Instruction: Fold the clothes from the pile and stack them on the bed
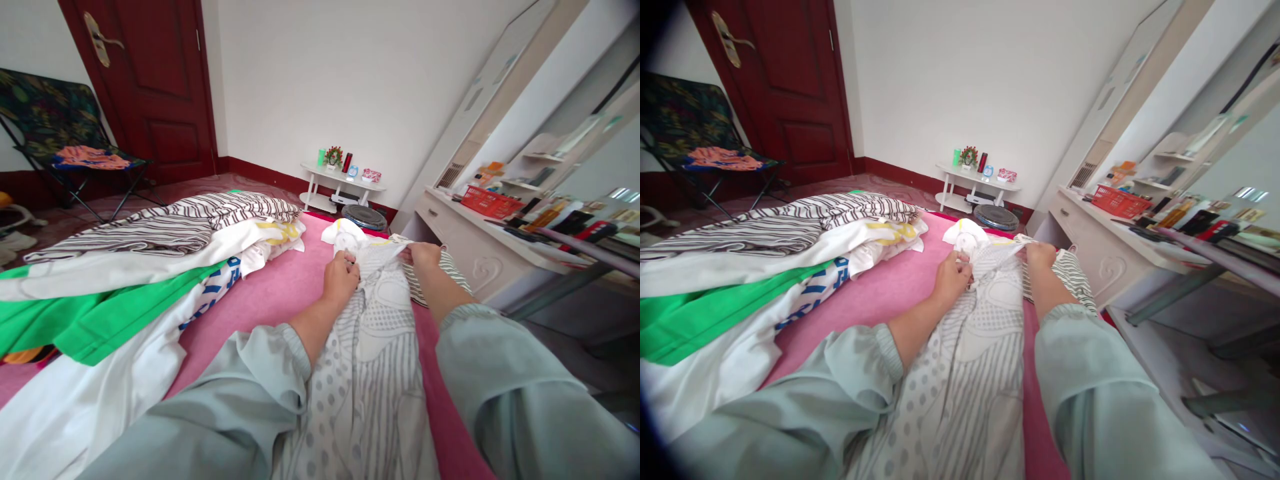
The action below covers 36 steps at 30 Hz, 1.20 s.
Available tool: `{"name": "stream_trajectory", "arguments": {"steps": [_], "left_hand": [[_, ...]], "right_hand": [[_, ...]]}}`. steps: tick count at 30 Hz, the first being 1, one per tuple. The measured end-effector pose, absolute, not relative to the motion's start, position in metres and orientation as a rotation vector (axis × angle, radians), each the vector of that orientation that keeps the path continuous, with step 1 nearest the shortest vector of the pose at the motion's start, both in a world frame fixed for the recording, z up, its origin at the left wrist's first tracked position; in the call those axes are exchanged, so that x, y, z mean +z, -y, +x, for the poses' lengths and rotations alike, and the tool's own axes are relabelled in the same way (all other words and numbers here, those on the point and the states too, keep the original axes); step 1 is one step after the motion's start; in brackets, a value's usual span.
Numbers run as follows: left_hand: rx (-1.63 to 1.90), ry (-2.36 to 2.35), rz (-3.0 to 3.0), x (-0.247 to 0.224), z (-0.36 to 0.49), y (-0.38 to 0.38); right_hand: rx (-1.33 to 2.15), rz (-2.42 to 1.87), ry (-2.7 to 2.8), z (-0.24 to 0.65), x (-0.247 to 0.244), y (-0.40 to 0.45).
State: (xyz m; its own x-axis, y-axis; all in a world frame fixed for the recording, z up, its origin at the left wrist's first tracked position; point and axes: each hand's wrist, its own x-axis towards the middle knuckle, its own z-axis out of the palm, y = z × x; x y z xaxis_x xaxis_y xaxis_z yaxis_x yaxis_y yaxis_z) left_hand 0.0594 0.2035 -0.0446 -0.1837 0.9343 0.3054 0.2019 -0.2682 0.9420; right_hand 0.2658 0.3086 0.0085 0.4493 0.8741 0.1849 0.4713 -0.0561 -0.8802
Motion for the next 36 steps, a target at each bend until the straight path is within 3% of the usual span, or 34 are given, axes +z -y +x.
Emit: {"name": "stream_trajectory", "arguments": {"steps": [4,7,13,16,23,30,36], "left_hand": [[1.627,-1.461,1.435,-0.043,0.057,-0.203],[1.658,-1.517,1.741,-0.038,0.053,-0.198],[0.809,-1.528,2.338,-0.040,0.045,-0.193],[0.618,-1.541,2.387,-0.043,0.040,-0.195],[0.499,-1.488,2.408,-0.040,0.034,-0.190],[0.469,-1.221,2.453,-0.040,-0.009,-0.139],[0.517,-0.739,2.416,-0.024,-0.081,-0.073]], "right_hand": [[0.650,-1.622,1.165,0.246,0.000,-0.308],[0.702,-1.596,1.281,0.238,-0.012,-0.300],[0.667,-1.588,1.821,0.247,-0.029,-0.269],[0.475,-1.660,2.079,0.255,-0.032,-0.236],[0.140,-1.702,2.364,0.264,-0.034,-0.138],[0.193,-1.699,2.391,0.267,-0.032,-0.049],[0.439,-1.410,2.384,0.259,-0.015,0.025]]}}
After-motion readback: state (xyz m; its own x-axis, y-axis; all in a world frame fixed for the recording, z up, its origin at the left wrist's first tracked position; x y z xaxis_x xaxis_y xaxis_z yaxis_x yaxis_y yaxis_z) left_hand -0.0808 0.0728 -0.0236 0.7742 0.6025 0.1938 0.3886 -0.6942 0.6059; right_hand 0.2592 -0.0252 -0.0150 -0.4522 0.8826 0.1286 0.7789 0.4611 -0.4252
